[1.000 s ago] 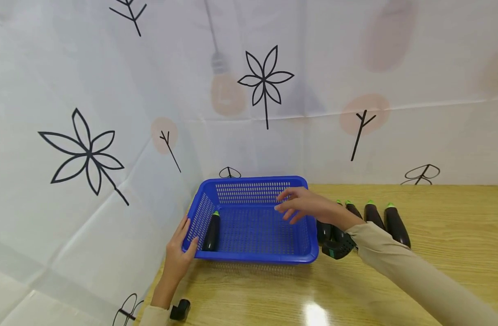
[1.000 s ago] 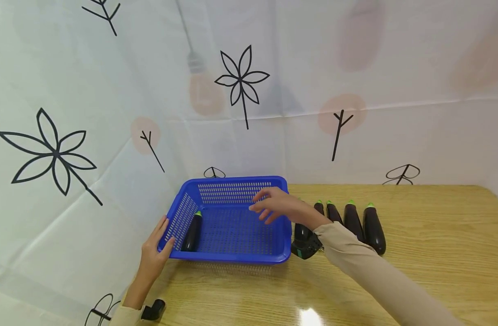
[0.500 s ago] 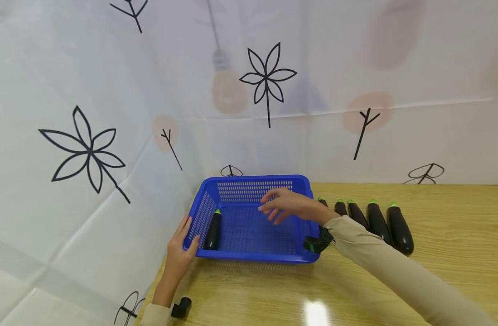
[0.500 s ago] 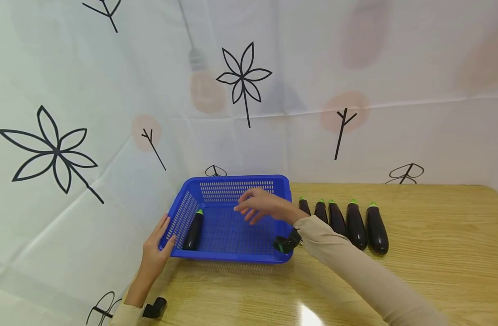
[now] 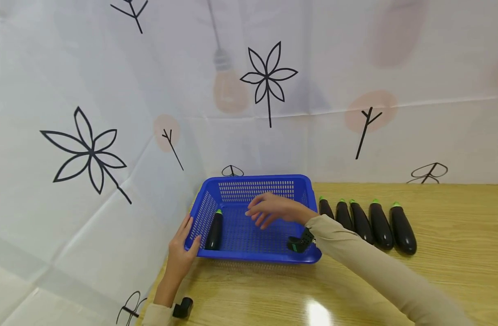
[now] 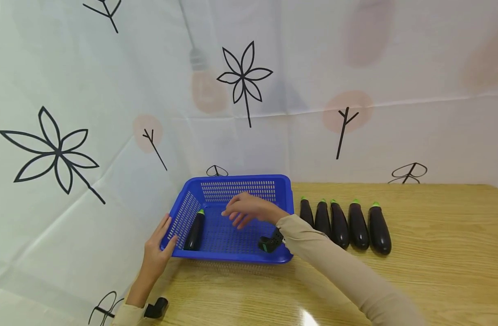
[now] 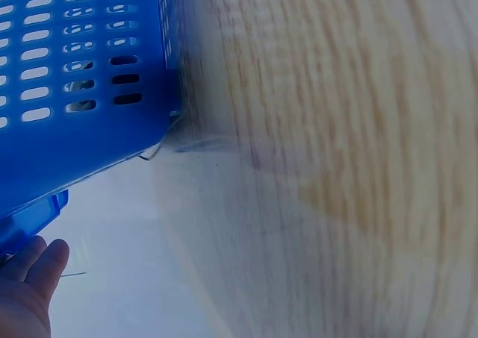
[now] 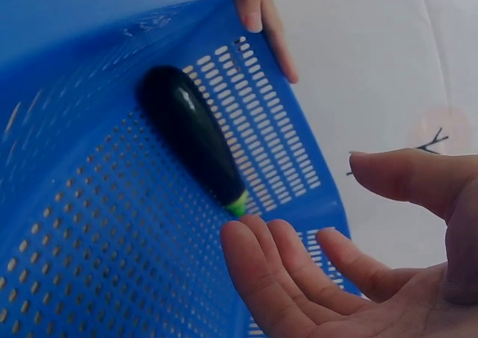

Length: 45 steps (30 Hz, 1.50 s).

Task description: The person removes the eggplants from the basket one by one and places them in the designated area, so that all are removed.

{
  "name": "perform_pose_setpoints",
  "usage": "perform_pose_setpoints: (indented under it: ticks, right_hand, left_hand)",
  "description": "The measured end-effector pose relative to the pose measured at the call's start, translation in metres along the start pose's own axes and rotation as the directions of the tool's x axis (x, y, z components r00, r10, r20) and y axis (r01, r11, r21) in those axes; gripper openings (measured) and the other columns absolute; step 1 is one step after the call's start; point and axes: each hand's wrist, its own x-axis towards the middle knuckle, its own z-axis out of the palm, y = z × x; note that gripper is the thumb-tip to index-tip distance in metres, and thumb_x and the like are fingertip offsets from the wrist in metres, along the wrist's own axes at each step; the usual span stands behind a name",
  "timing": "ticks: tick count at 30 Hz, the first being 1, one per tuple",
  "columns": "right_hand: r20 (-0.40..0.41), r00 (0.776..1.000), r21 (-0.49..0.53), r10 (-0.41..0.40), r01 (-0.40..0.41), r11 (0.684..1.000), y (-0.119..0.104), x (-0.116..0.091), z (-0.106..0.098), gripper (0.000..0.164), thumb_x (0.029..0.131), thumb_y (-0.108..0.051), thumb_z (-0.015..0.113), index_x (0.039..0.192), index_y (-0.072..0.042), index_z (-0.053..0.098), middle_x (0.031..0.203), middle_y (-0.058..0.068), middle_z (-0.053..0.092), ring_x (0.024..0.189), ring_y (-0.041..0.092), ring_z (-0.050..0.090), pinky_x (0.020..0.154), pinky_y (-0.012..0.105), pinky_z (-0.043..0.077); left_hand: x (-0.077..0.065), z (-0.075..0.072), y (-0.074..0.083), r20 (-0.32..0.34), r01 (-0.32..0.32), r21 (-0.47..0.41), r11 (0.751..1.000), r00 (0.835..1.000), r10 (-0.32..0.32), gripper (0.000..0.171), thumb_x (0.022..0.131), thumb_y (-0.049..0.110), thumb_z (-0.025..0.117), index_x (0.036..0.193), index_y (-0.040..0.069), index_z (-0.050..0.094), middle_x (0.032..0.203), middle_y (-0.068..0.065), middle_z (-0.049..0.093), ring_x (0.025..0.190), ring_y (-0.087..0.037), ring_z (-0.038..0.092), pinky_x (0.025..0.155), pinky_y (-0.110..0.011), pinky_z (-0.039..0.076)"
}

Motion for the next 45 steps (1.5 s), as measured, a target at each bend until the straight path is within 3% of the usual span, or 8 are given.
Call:
perform_pose_setpoints:
  ticks: [8,15,22,27,30,35,41,45]
  right_hand:
    - [0.025,0.999,0.026,0.023,-0.023,0.999,0.002,0.02,0.012,0.039,0.085,-0.017,0.068,0.115,0.004,0.053,0.103,0.026,0.061,0.091,0.044,0.062,0.073,0.045,0.055]
    - [0.028,0.998,0.051,0.065,-0.066,0.997,0.01,0.036,0.023,0.03,0.084,-0.014,0.068,0.106,0.003,0.055,0.104,0.03,0.059,0.077,0.033,0.065,0.07,0.044,0.055]
    - [0.059,0.993,0.075,0.104,-0.109,0.991,0.019,0.055,0.033,0.021,0.084,-0.013,0.066,0.1,0.0,0.059,0.104,0.031,0.059,0.07,0.028,0.064,0.068,0.042,0.056]
    - [0.078,0.988,0.094,0.137,-0.144,0.985,0.025,0.07,0.04,0.019,0.083,-0.012,0.066,0.097,0.0,0.061,0.1,0.03,0.061,0.067,0.027,0.064,0.065,0.04,0.056]
    - [0.099,0.985,0.101,0.144,-0.153,0.983,0.027,0.077,0.043,0.024,0.084,-0.012,0.066,0.102,0.003,0.063,0.101,0.031,0.062,0.069,0.027,0.064,0.066,0.04,0.056]
    - [0.14,0.978,0.13,0.157,-0.175,0.976,0.028,0.087,0.049,0.034,0.089,-0.012,0.06,0.116,0.009,0.061,0.101,0.029,0.063,0.073,0.028,0.066,0.071,0.041,0.056]
    - [0.141,0.971,0.151,0.194,-0.215,0.965,0.023,0.099,0.06,0.033,0.087,-0.012,0.063,0.114,0.006,0.061,0.097,0.028,0.064,0.078,0.033,0.067,0.074,0.042,0.055]
    - [0.125,0.969,0.17,0.212,-0.232,0.958,0.02,0.104,0.068,0.05,0.081,-0.012,0.071,0.122,0.007,0.05,0.097,0.03,0.061,0.082,0.037,0.067,0.074,0.043,0.055]
  left_hand:
    - [0.0,-0.001,0.0,0.004,0.006,-0.005,1.0,1.0,-0.006,0.058,0.085,0.005,0.065,0.138,-0.005,0.044,0.145,-0.02,0.039,0.129,-0.036,0.041,0.098,-0.037,0.033]
    - [0.0,0.0,-0.001,0.008,-0.004,-0.016,1.0,1.0,0.004,0.058,0.085,0.006,0.065,0.138,-0.004,0.044,0.146,-0.016,0.038,0.128,-0.037,0.042,0.097,-0.046,0.037]
    - [0.001,0.002,-0.004,-0.003,-0.019,-0.018,1.0,1.0,0.019,0.058,0.085,0.005,0.065,0.138,-0.005,0.045,0.146,-0.014,0.039,0.128,-0.036,0.042,0.1,-0.025,0.032]
    - [0.001,0.002,-0.002,0.004,-0.016,-0.03,0.999,1.0,0.016,0.058,0.085,0.004,0.065,0.138,-0.005,0.044,0.147,-0.013,0.037,0.129,-0.036,0.042,0.097,-0.034,0.037]
    - [0.002,0.001,-0.001,-0.003,-0.029,-0.033,0.999,1.0,0.029,0.058,0.084,0.004,0.065,0.137,-0.007,0.044,0.146,-0.017,0.038,0.128,-0.038,0.042,0.099,-0.029,0.035]
    - [0.001,0.002,-0.001,-0.006,-0.04,-0.033,0.999,0.999,0.04,0.058,0.084,0.002,0.064,0.137,-0.008,0.044,0.144,-0.023,0.039,0.128,-0.039,0.041,0.101,-0.011,0.025]
    - [0.003,0.003,-0.001,-0.008,-0.058,-0.027,0.998,0.998,0.058,0.058,0.083,0.001,0.065,0.136,-0.009,0.044,0.143,-0.024,0.04,0.128,-0.041,0.041,0.103,-0.013,0.024]
    - [0.002,0.003,0.0,-0.021,-0.055,-0.037,0.998,0.998,0.054,0.058,0.083,0.0,0.064,0.136,-0.009,0.044,0.144,-0.02,0.04,0.127,-0.041,0.041,0.104,-0.013,0.024]
